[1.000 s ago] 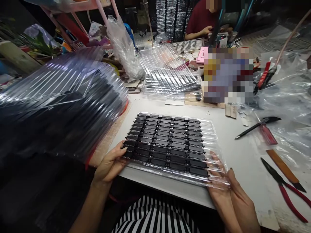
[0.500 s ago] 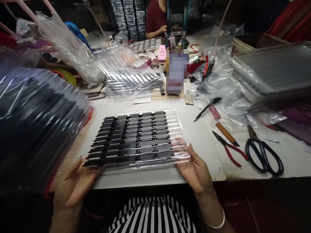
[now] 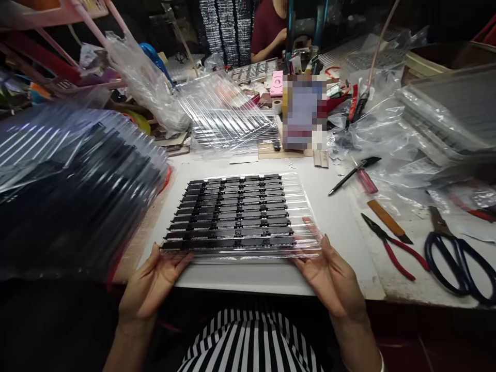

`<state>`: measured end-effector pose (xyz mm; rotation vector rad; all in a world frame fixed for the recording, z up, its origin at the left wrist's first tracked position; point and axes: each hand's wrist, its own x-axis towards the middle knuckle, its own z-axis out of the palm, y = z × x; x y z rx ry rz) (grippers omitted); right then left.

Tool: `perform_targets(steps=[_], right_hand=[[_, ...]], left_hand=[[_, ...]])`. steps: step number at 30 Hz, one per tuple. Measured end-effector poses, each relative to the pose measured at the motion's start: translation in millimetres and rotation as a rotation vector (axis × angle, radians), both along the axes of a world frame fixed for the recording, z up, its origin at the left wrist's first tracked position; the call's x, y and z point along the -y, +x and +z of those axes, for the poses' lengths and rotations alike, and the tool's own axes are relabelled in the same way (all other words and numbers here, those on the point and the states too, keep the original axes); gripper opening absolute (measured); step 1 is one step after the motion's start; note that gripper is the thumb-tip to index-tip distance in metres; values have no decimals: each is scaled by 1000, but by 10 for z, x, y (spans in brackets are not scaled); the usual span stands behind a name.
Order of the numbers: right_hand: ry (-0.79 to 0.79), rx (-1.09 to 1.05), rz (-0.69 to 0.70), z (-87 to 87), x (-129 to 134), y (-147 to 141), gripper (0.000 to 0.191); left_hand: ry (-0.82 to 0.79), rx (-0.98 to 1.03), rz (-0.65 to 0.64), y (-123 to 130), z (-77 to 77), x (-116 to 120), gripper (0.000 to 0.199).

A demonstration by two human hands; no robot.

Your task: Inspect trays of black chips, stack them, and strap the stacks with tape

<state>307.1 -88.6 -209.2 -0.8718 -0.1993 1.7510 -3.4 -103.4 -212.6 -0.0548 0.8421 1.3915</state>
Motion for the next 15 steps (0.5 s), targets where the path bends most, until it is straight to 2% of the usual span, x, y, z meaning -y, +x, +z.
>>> perform_targets(steps=[6,15], right_hand=[[-25,101,-9,-49,-3,-16,42],[-12,111,-16,-75,-4,-26,41]], left_hand=[[119,-18,-24,-21,-85,22,39],[198,59,-22,-31,-93,28,40]])
